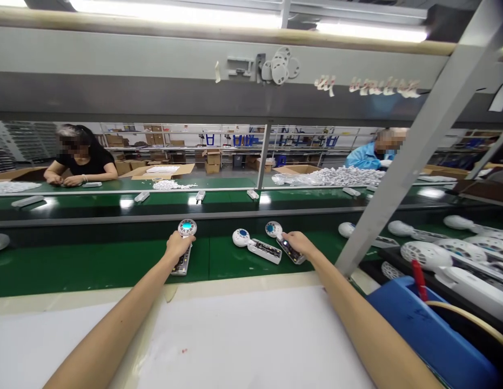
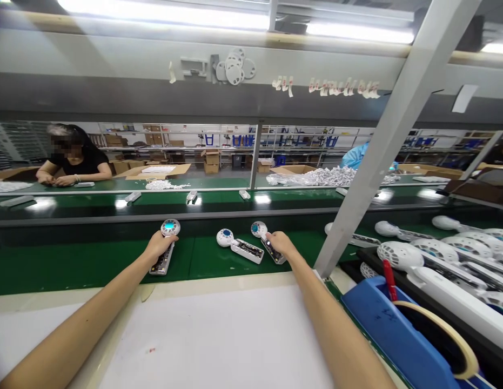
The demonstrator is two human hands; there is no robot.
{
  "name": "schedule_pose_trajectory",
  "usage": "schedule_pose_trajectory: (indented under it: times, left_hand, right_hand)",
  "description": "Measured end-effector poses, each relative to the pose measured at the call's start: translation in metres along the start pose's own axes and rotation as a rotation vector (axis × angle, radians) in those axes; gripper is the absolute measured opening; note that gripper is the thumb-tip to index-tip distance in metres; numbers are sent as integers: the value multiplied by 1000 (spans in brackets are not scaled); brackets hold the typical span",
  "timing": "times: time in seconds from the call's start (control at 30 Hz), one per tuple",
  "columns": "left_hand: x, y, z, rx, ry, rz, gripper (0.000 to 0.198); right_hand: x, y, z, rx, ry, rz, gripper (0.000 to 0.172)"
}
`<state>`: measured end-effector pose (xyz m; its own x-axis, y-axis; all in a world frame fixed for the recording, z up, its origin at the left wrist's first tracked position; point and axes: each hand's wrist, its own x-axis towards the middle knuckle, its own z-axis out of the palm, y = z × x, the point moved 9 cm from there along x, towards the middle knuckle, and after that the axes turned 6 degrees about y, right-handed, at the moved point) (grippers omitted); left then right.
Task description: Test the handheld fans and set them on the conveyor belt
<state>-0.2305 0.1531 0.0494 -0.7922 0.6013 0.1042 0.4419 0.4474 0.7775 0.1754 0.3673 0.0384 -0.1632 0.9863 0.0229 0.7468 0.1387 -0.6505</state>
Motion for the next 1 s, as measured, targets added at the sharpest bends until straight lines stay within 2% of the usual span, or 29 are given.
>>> schedule_pose_trajectory:
  times: [0.17,0.33,0.47,0.63,0.7,0.77,0.87,0.93,1.0]
  left_hand:
    - [10,-11,-10,238,58,14,58]
    - [8,-6,-23,373,100,69,72]
    - [1,13,-38,455,165,156,67]
    - [-12,41,-43,474,165,277,42]
    - [-17,50,-39,447,117,307,33]
    - [-22,56,-30,402,27,313,23]
    - [-34,57,-7,298,-179,274,14]
    - [-48,54,13,202,-350,218,24]
    - [-67,49,33,83,-519,138,36]
  right_hand:
    - [1,-1,5,-172,38,-13,33]
    - [-3,-3,9,-253,17,-2,33]
    - [-6,-6,15,-278,24,17,33]
    - [-19,-26,4,-303,86,-43,35]
    - [-30,-45,-4,-322,144,-97,38]
    - [-47,-73,0,-316,145,-214,38]
    - [-80,-115,30,-277,25,-429,37]
    - [-99,-130,52,-262,-42,-493,46]
    - [-109,-135,67,-237,-75,-497,42]
